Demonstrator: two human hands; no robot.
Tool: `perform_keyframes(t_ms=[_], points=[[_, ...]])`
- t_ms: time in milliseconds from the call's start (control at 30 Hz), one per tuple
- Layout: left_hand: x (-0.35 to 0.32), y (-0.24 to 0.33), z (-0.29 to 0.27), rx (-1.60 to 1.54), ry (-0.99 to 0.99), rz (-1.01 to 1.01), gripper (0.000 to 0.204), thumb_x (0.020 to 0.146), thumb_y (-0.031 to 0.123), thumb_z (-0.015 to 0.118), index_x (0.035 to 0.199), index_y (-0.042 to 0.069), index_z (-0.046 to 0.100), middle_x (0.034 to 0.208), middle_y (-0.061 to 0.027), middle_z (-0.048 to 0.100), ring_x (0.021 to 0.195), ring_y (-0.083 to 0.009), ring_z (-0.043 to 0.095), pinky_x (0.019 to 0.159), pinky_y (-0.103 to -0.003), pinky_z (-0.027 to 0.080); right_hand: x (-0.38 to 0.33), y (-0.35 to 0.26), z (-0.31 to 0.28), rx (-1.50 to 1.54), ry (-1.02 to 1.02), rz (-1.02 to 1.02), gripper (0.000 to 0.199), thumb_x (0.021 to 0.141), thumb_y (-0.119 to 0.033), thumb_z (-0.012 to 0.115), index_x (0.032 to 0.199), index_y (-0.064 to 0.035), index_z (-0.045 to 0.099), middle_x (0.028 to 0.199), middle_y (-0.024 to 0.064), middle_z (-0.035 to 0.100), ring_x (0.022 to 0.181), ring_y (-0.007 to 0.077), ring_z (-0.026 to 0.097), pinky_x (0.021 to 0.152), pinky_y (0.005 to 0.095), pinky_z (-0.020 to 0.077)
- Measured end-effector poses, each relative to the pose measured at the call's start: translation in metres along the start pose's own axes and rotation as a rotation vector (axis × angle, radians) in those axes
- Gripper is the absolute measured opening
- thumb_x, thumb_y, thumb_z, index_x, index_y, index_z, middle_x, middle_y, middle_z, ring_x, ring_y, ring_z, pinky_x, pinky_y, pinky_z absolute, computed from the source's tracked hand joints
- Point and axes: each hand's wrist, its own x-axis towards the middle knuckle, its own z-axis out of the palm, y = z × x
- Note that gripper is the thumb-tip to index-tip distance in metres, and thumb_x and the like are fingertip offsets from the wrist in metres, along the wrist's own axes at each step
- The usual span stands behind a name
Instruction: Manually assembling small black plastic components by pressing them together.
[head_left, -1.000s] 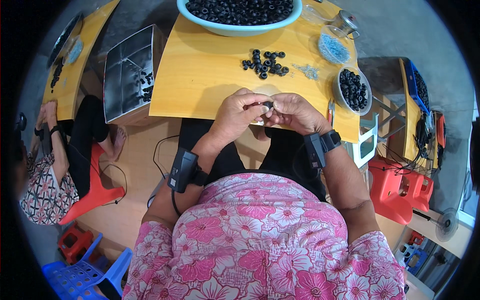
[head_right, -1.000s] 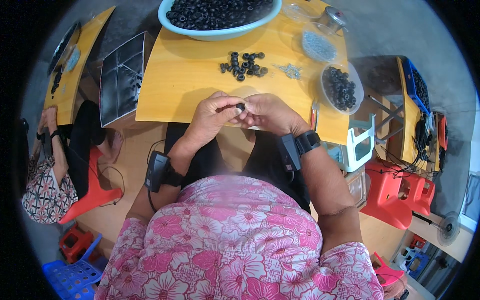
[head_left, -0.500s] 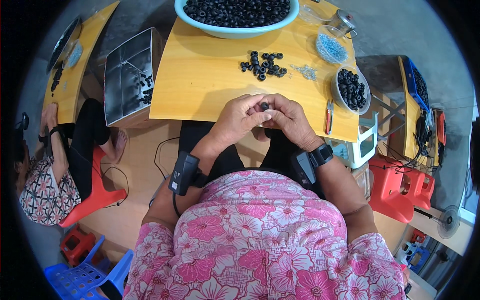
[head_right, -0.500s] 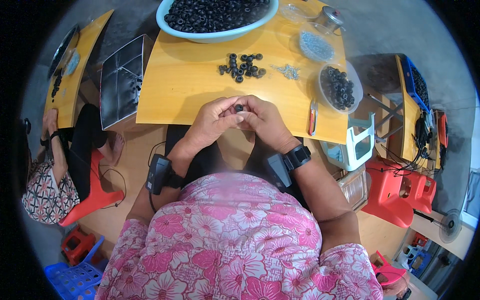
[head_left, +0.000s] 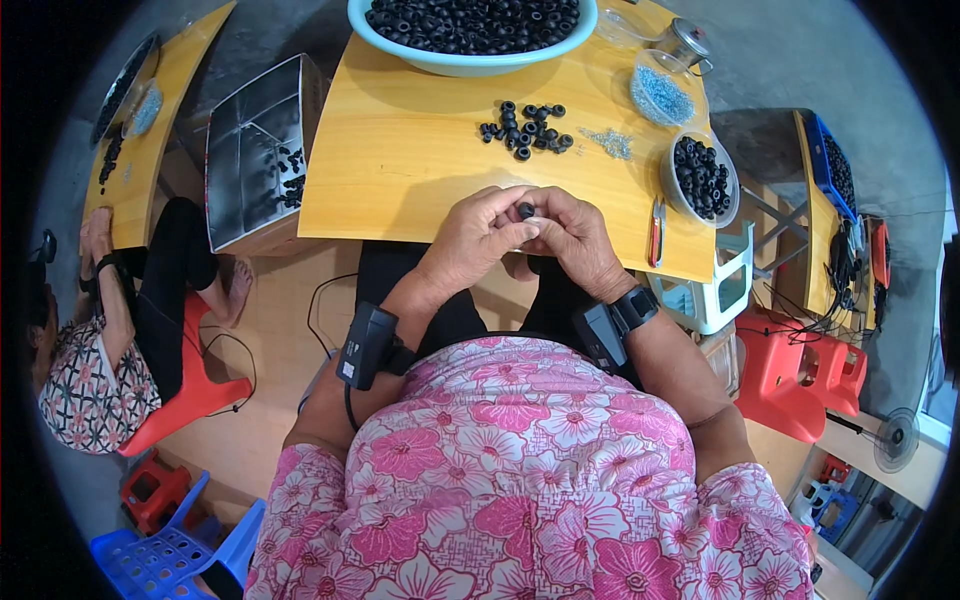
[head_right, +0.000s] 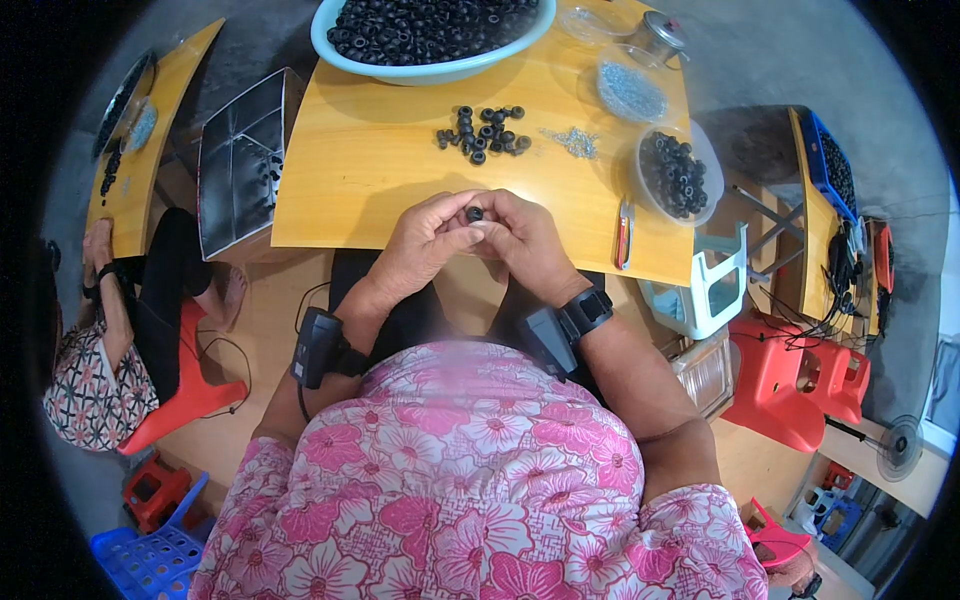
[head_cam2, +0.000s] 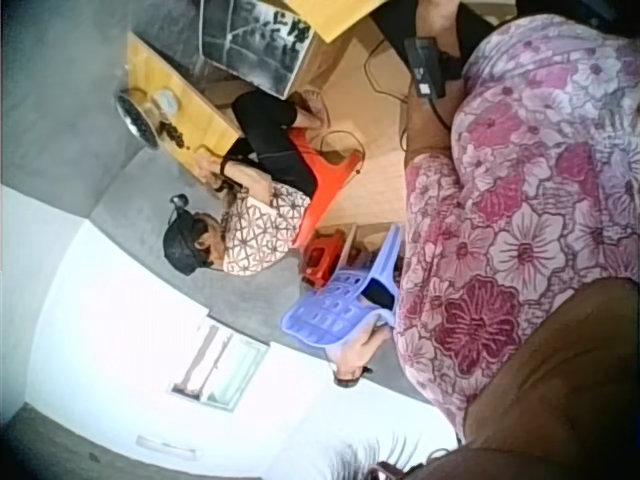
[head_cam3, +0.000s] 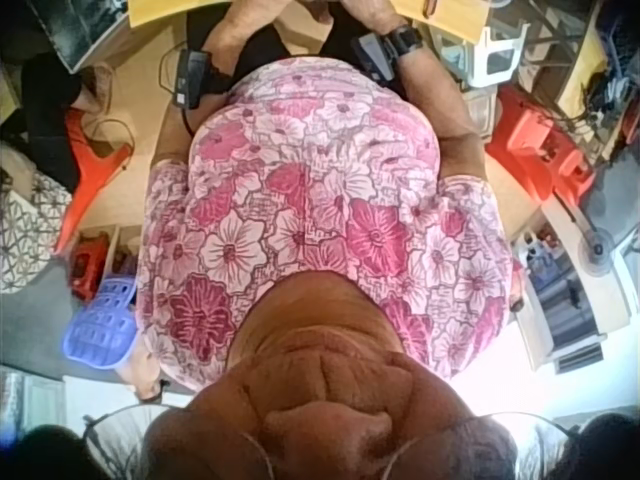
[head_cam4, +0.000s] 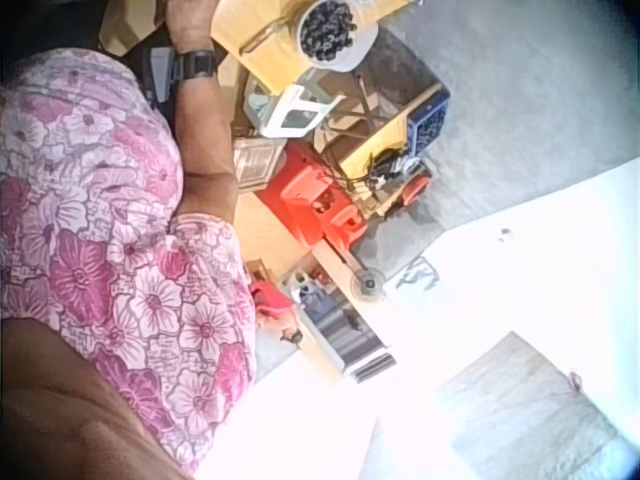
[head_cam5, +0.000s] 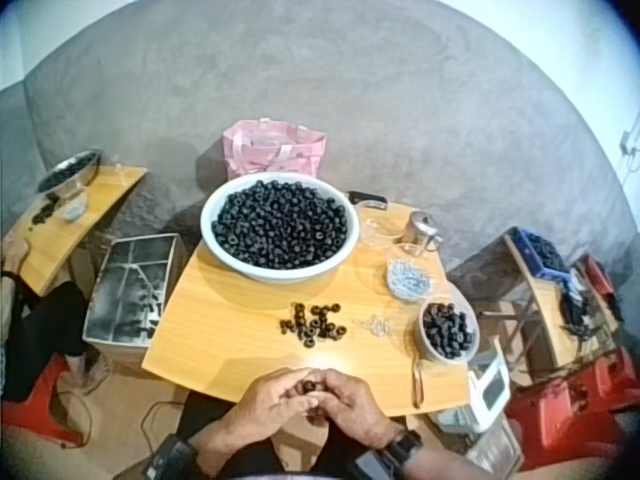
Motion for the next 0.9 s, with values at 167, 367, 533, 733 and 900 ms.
perform_keyframes(t_ms=[167,367,533,733,900], points=[[-0.001,-0.001,-0.001,-0.015,-0.018,-0.012,0.041,0.09,0.015,0.064,0.126,-0.004,0.056,0.092,-0.0007,0.055,0.082,-0.0073,0.051,0.076,-0.022,0.046,-0.001,-0.004,0.001,0.016,-0.004,0.057,0.018,0.095,-0.007,0.051,0.111,-0.001,0.057,0.085,0.0032,0.061,0.065,0.0068,0.059,0.044,0.0206,0.0471],[0.001,-0.005,-0.001,0.005,-0.017,-0.042,0.037,0.092,0.015,0.062,0.124,-0.004,0.056,0.101,-0.005,0.062,0.091,-0.0093,0.058,0.082,-0.024,0.05,-0.001,-0.005,0.002,0.035,-0.007,0.092,0.019,0.096,-0.007,0.051,0.112,-0.0004,0.056,0.088,0.0043,0.063,0.071,0.0082,0.064,0.045,0.0206,0.0484],[0.002,-0.006,-0.002,-0.067,-0.035,-0.055,0.037,0.093,0.014,0.061,0.125,-0.005,0.055,0.105,-0.0056,0.063,0.094,-0.0096,0.059,0.082,-0.024,0.05,0.001,-0.01,0.004,0.061,-0.008,0.097,0.02,0.096,-0.004,0.048,0.114,0.0021,0.054,0.094,0.0073,0.063,0.083,0.0121,0.068,0.057,0.0205,0.0539],[0.004,-0.007,-0.004,-0.181,-0.083,-0.101,0.038,0.095,0.012,0.057,0.128,-0.005,0.053,0.111,-0.0063,0.062,0.098,-0.0103,0.059,0.084,-0.025,0.05,0.002,-0.016,0.007,0.055,0.003,0.106,0.022,0.095,-0.003,0.047,0.115,0.0043,0.053,0.095,0.0088,0.063,0.085,0.0133,0.067,0.071,0.0233,0.0564],[0.004,-0.006,-0.003,-0.23,-0.083,-0.091,0.038,0.095,0.011,0.057,0.129,-0.005,0.052,0.113,-0.0069,0.062,0.099,-0.0107,0.059,0.084,-0.024,0.05,0.002,-0.019,0.007,0.042,0.002,0.128,0.022,0.095,-0.003,0.047,0.114,0.0049,0.054,0.095,0.0095,0.063,0.085,0.0129,0.066,0.073,0.0242,0.0563]])
